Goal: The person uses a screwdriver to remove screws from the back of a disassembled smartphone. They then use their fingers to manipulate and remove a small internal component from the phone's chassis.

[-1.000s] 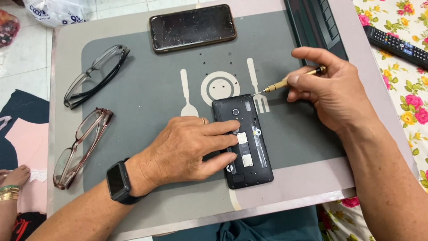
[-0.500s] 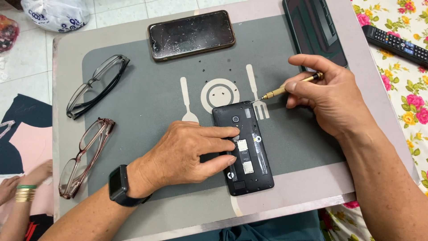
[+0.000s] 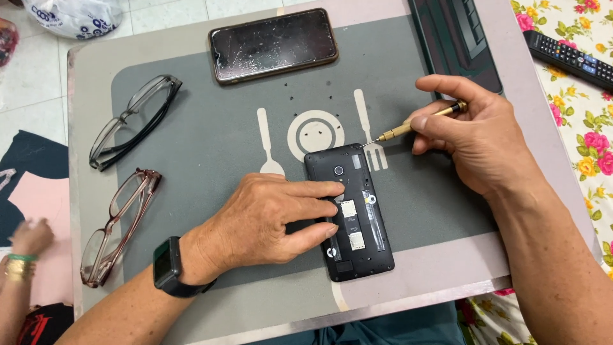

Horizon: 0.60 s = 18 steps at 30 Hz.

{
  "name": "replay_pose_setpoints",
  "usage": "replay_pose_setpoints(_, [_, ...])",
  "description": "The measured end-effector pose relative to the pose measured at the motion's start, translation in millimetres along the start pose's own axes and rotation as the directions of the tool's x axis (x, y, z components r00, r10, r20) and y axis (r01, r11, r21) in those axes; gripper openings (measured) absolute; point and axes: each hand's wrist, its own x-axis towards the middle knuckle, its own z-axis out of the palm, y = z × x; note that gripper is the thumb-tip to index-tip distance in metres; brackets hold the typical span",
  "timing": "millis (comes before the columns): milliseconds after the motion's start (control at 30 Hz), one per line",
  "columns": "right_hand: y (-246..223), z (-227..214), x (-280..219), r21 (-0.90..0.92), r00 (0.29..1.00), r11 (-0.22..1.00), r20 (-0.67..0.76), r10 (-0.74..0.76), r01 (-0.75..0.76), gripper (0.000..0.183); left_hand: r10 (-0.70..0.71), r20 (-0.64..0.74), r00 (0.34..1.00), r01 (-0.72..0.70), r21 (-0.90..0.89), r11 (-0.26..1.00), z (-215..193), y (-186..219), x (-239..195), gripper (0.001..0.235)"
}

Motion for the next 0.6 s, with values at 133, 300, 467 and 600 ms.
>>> replay_pose_setpoints(133, [2.9, 0.5, -0.2, 0.012, 1.000, 1.000, 0.006, -0.026, 0.026, 0.053, 0.006, -0.024, 1.000, -0.007, -0.007, 1.000, 1.3, -0.8, -0.9, 0.014])
replay_pose_setpoints(300, [2.4, 1.0, -0.5, -0.005, 1.000, 1.000, -0.007, -0.021, 0.021, 0.053, 0.012, -0.003, 1.000, -0.012, -0.009, 1.000, 1.5, -2.5, -1.6, 0.016])
replay_pose_setpoints(467, [3.6, 1.6, -0.4, -0.004, 0.999, 0.999, -0.004, -0.041, 0.041, 0.053, 0.002, 0.006, 1.000, -0.002, -0.003, 1.000, 1.0, -2.2, -1.7, 0.017])
replay_pose_setpoints(600, [0.0, 3.5, -2.0, -0.020, 0.999, 0.999, -0.018, -0.030, 0.029, 0.052, -0.010, 0.017, 1.000, 0.009, 0.008, 1.000, -0.5, -1.0, -1.1, 0.016])
